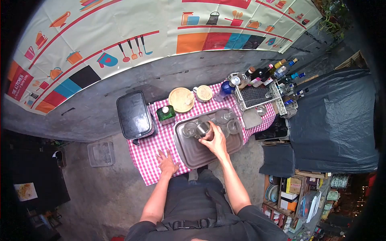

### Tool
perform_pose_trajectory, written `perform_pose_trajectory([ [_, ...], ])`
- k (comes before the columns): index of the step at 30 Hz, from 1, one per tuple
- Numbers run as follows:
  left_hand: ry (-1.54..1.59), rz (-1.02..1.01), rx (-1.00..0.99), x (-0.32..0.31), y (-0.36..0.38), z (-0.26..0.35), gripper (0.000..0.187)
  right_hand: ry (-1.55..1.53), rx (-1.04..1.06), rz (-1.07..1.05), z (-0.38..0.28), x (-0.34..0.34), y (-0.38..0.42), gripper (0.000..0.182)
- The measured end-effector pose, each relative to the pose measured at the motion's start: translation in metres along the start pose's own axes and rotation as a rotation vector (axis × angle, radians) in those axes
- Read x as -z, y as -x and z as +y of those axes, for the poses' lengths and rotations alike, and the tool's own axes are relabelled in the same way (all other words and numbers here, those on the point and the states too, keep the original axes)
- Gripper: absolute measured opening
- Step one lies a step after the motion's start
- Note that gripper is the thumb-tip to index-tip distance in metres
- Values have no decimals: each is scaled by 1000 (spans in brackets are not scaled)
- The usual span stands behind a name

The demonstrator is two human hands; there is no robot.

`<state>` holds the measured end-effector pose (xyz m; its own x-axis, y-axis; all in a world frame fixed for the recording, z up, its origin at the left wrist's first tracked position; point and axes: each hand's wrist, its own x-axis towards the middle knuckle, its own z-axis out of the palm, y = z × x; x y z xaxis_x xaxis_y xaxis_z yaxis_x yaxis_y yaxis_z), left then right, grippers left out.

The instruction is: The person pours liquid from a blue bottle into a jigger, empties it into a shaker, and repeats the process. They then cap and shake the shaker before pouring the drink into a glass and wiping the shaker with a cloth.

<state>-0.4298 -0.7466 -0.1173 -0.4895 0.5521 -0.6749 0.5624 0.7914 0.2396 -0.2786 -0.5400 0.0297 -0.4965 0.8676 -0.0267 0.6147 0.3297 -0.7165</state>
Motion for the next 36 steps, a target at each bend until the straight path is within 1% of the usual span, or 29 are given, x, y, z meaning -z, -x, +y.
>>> perform_pose_trajectory([
  [1,0,0,0,0,0,0,115,-71,-50,7,3,2,0,95],
  [2,1,-9,8,1,0,1,115,-61,-47,46,6,4,1,96],
  [6,11,-16,5,-2,-2,0,116,9,-69,87,14,14,-2,96],
  [9,10,-21,13,-2,-2,1,116,220,-61,150,16,17,-5,96],
  [13,3,-9,5,-5,-4,-2,115,294,-21,134,18,18,-11,95],
  [19,-4,-5,3,-5,-4,-3,114,362,-36,114,12,17,-19,95],
  [23,-5,-3,7,-7,-5,-3,114,351,-14,116,15,16,-20,93],
  [25,-2,-8,10,-5,-4,-2,114,192,-32,137,18,16,-20,95],
  [26,-5,-6,7,-4,-3,-1,113,193,-32,137,19,15,-19,95],
  [28,-7,-6,4,-5,-3,-1,113,14,-31,80,19,16,-18,98],
  [29,-9,-9,6,-5,-4,-1,113,15,-32,81,20,16,-16,98],
  [31,-12,-13,8,-5,-4,-1,113,31,51,39,16,14,-11,100],
  [33,-9,-12,12,-6,-4,-1,112,22,71,40,13,8,-6,99],
  [35,-12,-7,6,-7,-5,-2,112,142,100,-11,10,2,-3,97],
  [36,-15,-2,0,-7,-5,-2,112,173,118,0,5,0,-2,92],
])
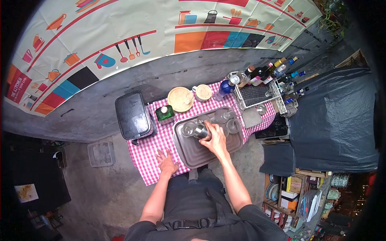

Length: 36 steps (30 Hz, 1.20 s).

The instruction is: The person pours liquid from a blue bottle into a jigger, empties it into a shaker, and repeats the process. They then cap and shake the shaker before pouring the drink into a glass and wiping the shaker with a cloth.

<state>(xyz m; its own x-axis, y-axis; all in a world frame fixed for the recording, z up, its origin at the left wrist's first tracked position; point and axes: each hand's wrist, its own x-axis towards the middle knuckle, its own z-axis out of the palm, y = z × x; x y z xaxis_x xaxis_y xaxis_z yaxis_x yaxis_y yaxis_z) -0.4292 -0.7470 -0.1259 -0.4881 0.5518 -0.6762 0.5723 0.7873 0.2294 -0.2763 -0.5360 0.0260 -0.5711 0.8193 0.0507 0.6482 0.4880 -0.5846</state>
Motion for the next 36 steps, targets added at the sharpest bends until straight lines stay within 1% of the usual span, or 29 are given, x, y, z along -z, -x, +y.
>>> perform_pose_trajectory([
  [1,-1,0,0,0,0,-1,112,-1,0,1,-4,-1,-1,92],
  [4,19,-5,-14,3,2,0,111,125,8,-73,-18,-1,-4,91],
  [8,26,-1,-11,4,3,0,111,123,-11,-103,-20,-4,-9,91],
  [10,32,4,-12,2,2,-2,111,75,14,-39,-16,-4,-8,91],
  [11,34,-7,-4,1,1,-2,111,76,16,-40,-13,-3,-7,91],
  [13,38,-16,4,3,1,-1,111,-84,-68,-39,-4,-2,-6,95],
  [17,39,-22,17,5,3,1,111,-101,-107,47,11,7,-4,97],
  [18,40,-23,15,5,3,1,111,-36,-137,62,10,10,-4,98],
  [19,38,-24,11,5,2,1,111,-35,-139,64,10,14,-5,98],
  [21,13,-19,11,6,2,1,113,104,-135,82,10,19,-8,100],
  [25,27,-12,1,4,3,-1,114,193,-50,94,10,22,-16,96],
  [26,31,-4,-1,2,2,-2,114,192,-50,96,9,22,-17,96],
  [28,35,7,-2,-1,-1,-4,113,286,-46,64,2,24,-20,94],
  [32,14,6,-6,-2,-3,-6,114,325,-60,42,-8,32,-25,93],
  [36,4,-5,-2,3,0,-4,114,297,-28,97,-9,42,-25,93],
])
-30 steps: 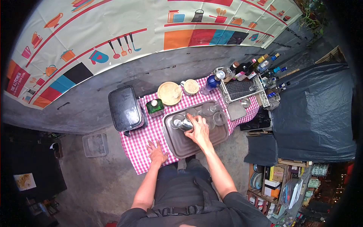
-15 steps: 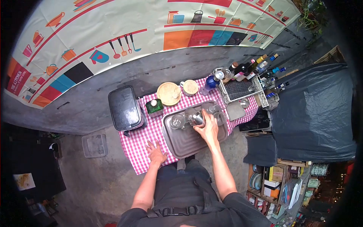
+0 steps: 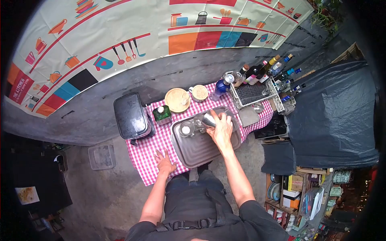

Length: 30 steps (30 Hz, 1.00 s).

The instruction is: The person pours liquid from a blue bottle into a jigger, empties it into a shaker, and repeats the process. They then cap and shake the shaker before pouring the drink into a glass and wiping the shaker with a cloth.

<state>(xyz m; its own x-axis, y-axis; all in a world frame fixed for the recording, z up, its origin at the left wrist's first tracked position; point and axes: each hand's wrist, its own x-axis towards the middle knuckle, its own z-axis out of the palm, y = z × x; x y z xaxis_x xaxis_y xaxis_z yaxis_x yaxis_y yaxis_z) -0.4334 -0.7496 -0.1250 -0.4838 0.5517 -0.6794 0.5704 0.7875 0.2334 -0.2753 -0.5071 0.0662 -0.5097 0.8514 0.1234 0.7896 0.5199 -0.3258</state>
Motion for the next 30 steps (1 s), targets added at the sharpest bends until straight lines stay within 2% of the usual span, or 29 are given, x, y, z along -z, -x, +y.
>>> perform_pose_trajectory([
  [6,-11,-2,-13,2,-1,-2,114,98,154,-44,-6,25,-16,91],
  [9,82,63,-22,8,6,-3,105,37,155,-31,0,33,-16,93],
  [11,191,160,-36,6,10,-9,94,-418,52,75,16,24,-10,95],
  [12,237,216,-56,5,12,-12,92,-487,-3,146,21,21,-3,94],
  [13,281,273,-76,0,12,-17,90,-752,-163,34,29,15,4,92],
  [14,254,410,-104,-7,14,-20,82,-805,-194,60,39,12,18,93],
  [15,247,411,-119,-8,19,-20,82,-856,-223,88,41,19,31,94],
  [17,261,552,-133,-7,32,-10,74,-805,-169,129,57,17,60,97],
  [21,338,570,-298,3,82,42,72,-881,-162,-171,86,35,117,100],
  [23,651,114,-424,25,138,109,86,-876,-62,-194,104,43,141,98],
  [25,579,153,-686,4,163,151,104,-895,-80,-287,127,47,161,94],
  [26,568,115,-765,-6,172,174,113,-879,-32,-262,141,51,169,91],
  [28,591,139,-861,-25,189,223,111,-855,32,-200,167,62,184,87],
  [29,629,146,-892,-38,196,244,111,-839,-4,-211,182,67,192,86],
  [30,671,157,-893,-56,195,258,102,-852,-37,-216,196,77,197,86],
])
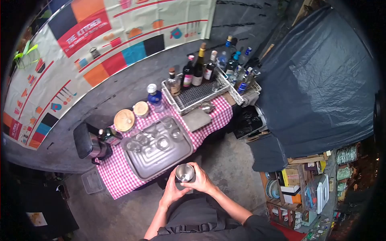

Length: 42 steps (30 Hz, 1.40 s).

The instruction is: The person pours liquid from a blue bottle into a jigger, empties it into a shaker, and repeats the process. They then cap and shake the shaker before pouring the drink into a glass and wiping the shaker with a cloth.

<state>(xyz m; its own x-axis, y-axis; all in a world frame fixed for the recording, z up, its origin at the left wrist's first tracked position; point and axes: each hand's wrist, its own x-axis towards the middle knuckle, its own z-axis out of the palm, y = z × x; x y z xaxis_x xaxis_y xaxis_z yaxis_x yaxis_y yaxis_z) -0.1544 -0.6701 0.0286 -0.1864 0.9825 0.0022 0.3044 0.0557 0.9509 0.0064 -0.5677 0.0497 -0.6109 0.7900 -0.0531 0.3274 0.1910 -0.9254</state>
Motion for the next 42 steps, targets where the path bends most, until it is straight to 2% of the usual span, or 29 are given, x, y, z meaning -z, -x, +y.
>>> perform_pose_trajectory([
  [3,167,3,21,-55,-16,-9,94,23,-31,15,20,43,18,87],
  [4,80,-9,-26,-62,-24,7,85,25,-15,16,21,58,23,87],
  [7,85,-15,-45,-88,-42,24,81,10,-45,-26,27,97,27,87],
  [8,78,3,-43,-92,-48,27,81,7,-33,-41,33,106,24,87],
  [10,92,-1,-36,-99,-60,31,81,-20,125,-71,46,123,12,88],
  [11,90,8,-32,-102,-66,29,81,-23,129,-80,53,132,5,88],
  [13,71,66,-32,-105,-79,20,84,-170,67,-235,63,151,-21,82],
  [14,82,111,-12,-108,-84,18,86,-227,-11,-238,80,154,-37,75],
  [15,89,131,59,-109,-91,16,83,-205,-70,-202,90,160,-53,69],
  [17,115,201,63,-118,-108,-2,81,126,-11,-119,90,178,-90,69],
  [18,98,222,86,-118,-121,7,80,262,46,-48,95,186,-106,69],
  [20,85,253,98,-124,-145,0,79,306,-35,5,116,197,-142,71],
  [21,66,284,113,-127,-156,-5,79,323,-87,24,128,201,-157,71],
  [23,88,281,165,-134,-178,-17,80,399,-35,60,160,206,-184,70],
  [26,-14,345,141,-140,-215,-20,82,384,110,103,180,212,-229,77],
  [31,-54,389,210,-138,-255,-8,84,403,-31,37,181,203,-281,80],
  [33,-152,430,180,-138,-264,-8,84,459,-119,-12,188,199,-292,76],
  [35,-148,459,204,-140,-271,-10,82,423,-89,-42,202,200,-301,72],
  [37,-143,505,235,-147,-272,-13,80,298,73,-42,219,201,-307,72],
  [39,-151,573,220,-154,-279,-20,81,284,98,-84,225,205,-314,73],
  [41,-158,609,256,-163,-283,-27,82,215,-89,-216,224,213,-320,73],
  [42,-161,612,284,-167,-285,-29,82,232,9,-184,235,211,-321,71],
])
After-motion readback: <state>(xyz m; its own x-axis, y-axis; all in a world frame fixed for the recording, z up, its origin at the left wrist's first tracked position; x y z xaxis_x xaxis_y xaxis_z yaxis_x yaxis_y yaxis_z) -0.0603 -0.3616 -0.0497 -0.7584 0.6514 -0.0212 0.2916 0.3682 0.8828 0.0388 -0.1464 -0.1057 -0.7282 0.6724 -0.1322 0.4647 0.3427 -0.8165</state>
